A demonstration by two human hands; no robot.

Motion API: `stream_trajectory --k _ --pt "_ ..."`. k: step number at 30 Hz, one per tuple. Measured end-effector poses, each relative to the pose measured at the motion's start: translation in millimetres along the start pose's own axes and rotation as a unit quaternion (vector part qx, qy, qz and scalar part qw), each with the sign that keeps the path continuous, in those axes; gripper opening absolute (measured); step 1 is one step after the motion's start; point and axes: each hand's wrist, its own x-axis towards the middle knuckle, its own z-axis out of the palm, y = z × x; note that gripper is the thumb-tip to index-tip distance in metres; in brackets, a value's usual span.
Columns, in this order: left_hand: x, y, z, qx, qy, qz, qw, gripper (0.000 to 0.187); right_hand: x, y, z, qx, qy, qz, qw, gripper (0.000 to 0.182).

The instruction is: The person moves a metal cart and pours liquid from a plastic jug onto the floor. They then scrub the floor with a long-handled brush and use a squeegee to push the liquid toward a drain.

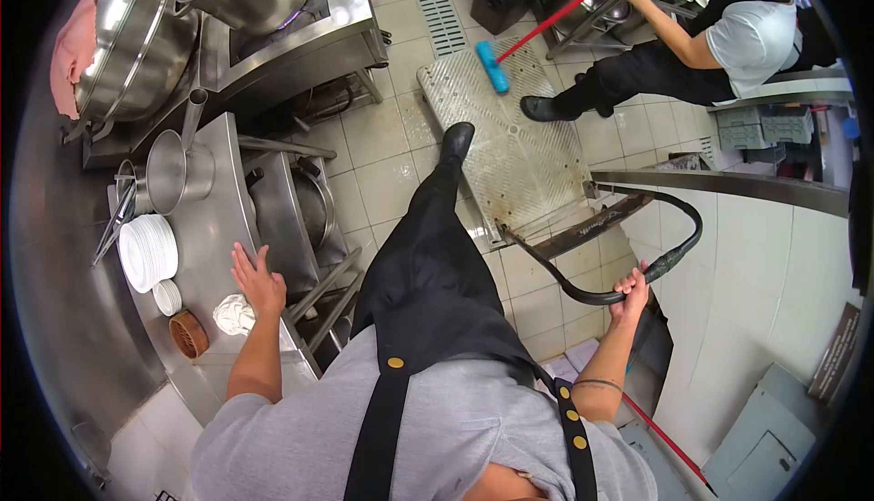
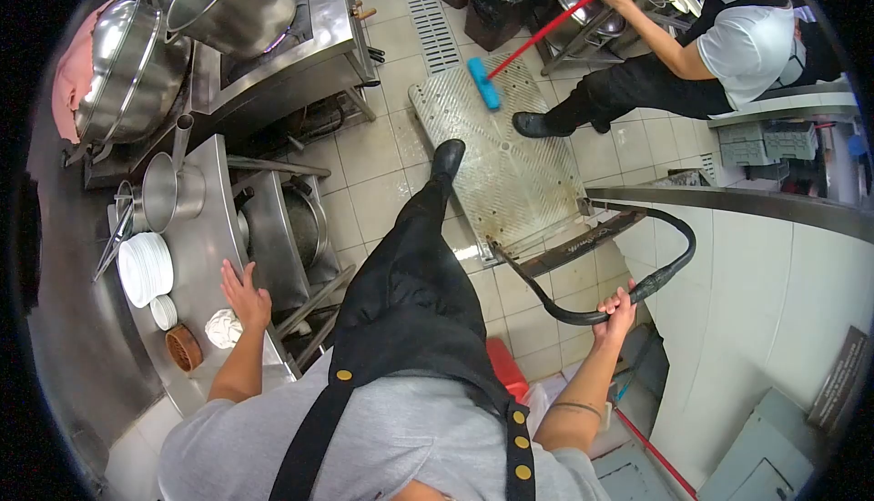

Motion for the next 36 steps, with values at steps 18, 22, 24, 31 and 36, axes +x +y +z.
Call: stream_trajectory --k 18,22,24,31,36 --pt "-1.2 -1.3 4.6 -0.015 0.015 0.008 1.0 0.07 -2.4 -1.2 2.9 -0.015 -0.009 0.0 1.0 0.045" --pt "-2.0 -2.5 5.5 -0.017 0.017 0.008 1.0 0.071 -0.7 -1.9 2.5 -0.018 -0.011 0.004 1.0 0.044" --pt "-0.7 -2.0 6.1 -0.014 0.012 0.006 1.0 0.071 -1.4 -1.6 1.5 -0.018 -0.008 0.003 1.0 0.044" --pt "-2.6 -2.5 5.5 -0.013 0.016 0.011 1.0 0.071 -1.1 -2.1 3.3 -0.014 -0.015 -0.002 1.0 0.046" --pt "-5.3 -4.3 6.6 -0.014 0.02 0.015 1.0 0.071 0.8 0.9 6.5 -0.023 -0.024 -0.006 0.999 0.045"
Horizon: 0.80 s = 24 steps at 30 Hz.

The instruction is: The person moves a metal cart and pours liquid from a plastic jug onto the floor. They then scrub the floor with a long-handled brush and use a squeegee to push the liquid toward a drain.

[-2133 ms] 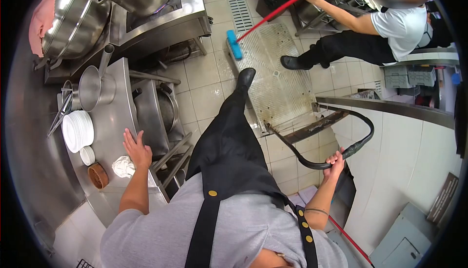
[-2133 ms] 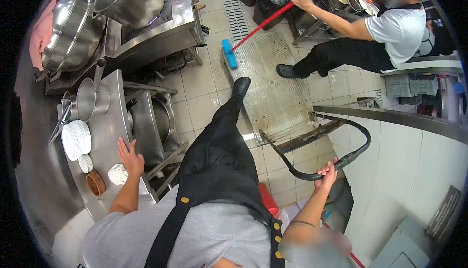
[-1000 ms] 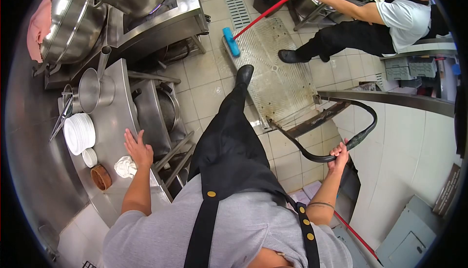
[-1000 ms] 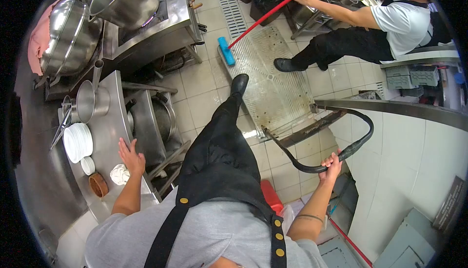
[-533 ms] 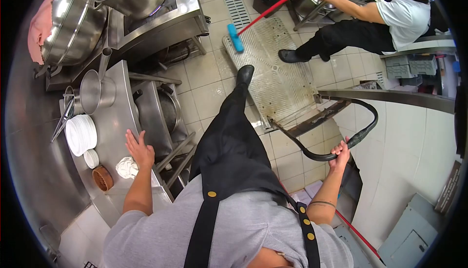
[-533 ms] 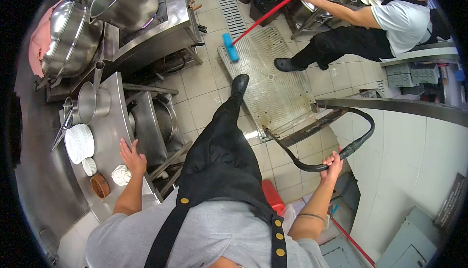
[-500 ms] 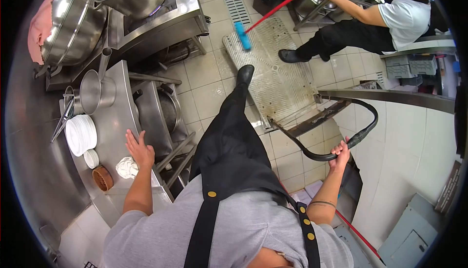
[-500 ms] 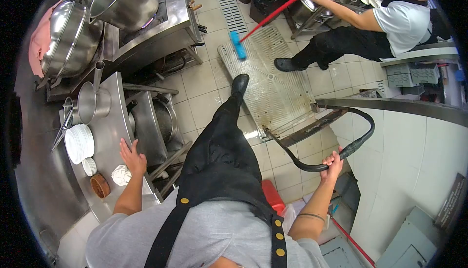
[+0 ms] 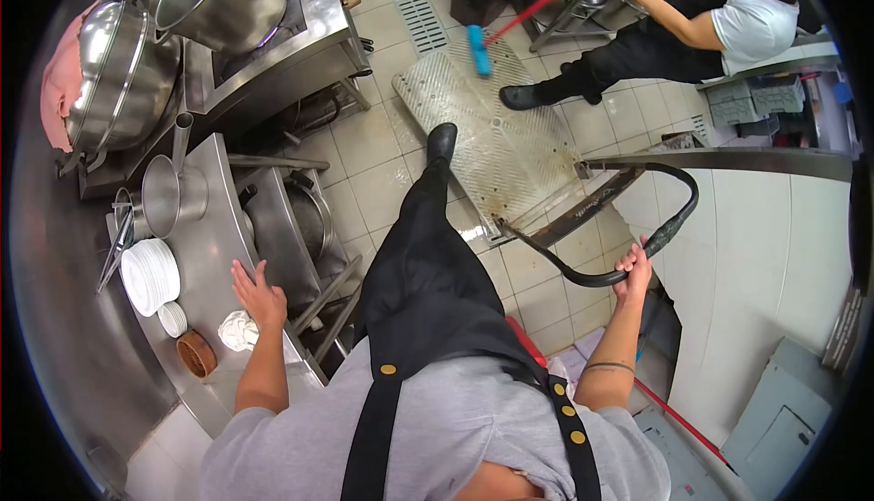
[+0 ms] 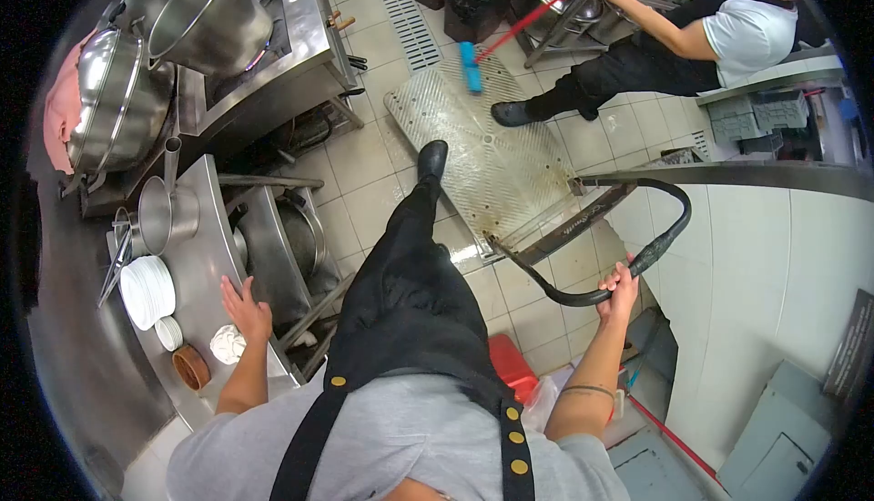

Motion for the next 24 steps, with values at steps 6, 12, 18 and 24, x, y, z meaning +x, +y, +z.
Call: stream_trajectory --k 6,12,18,24 --pt "1 1 -1 -0.005 0.005 0.001 1.0 0.07 -1 2 0 0.0 0.003 0.0 1.0 0.046" --pt "-1 -4 4 -0.003 0.012 0.01 1.0 0.07 -10 -1 13 -0.009 0.015 0.001 1.0 0.047" --pt "0 -1 1 0.013 0.006 0.013 1.0 0.072 -6 4 7 0.006 0.007 -0.01 1.0 0.045" --pt "-4 -3 1 0.021 0.007 0.022 1.0 0.072 -7 3 9 0.013 0.014 -0.004 1.0 0.048"
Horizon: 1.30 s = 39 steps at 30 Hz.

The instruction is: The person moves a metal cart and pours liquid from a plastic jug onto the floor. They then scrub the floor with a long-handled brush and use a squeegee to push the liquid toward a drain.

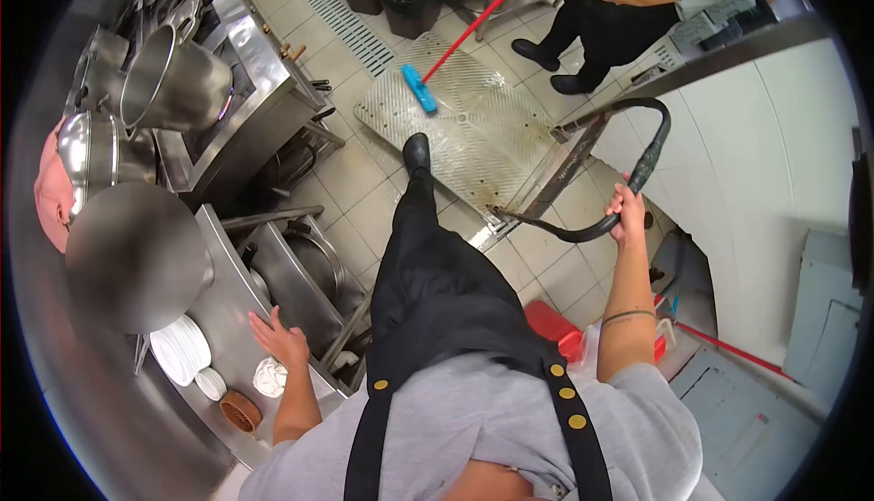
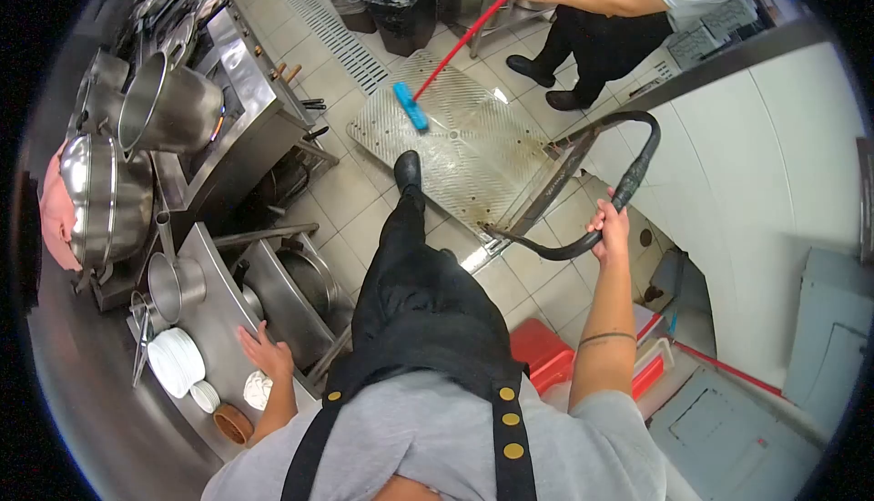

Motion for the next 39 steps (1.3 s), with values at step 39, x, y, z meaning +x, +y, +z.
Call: stream_trajectory --k 39 --pt "31 80 5 0.016 -0.042 0.18 0.983 0.081 15 43 35 -0.079 0.23 -0.184 0.952 0.047"
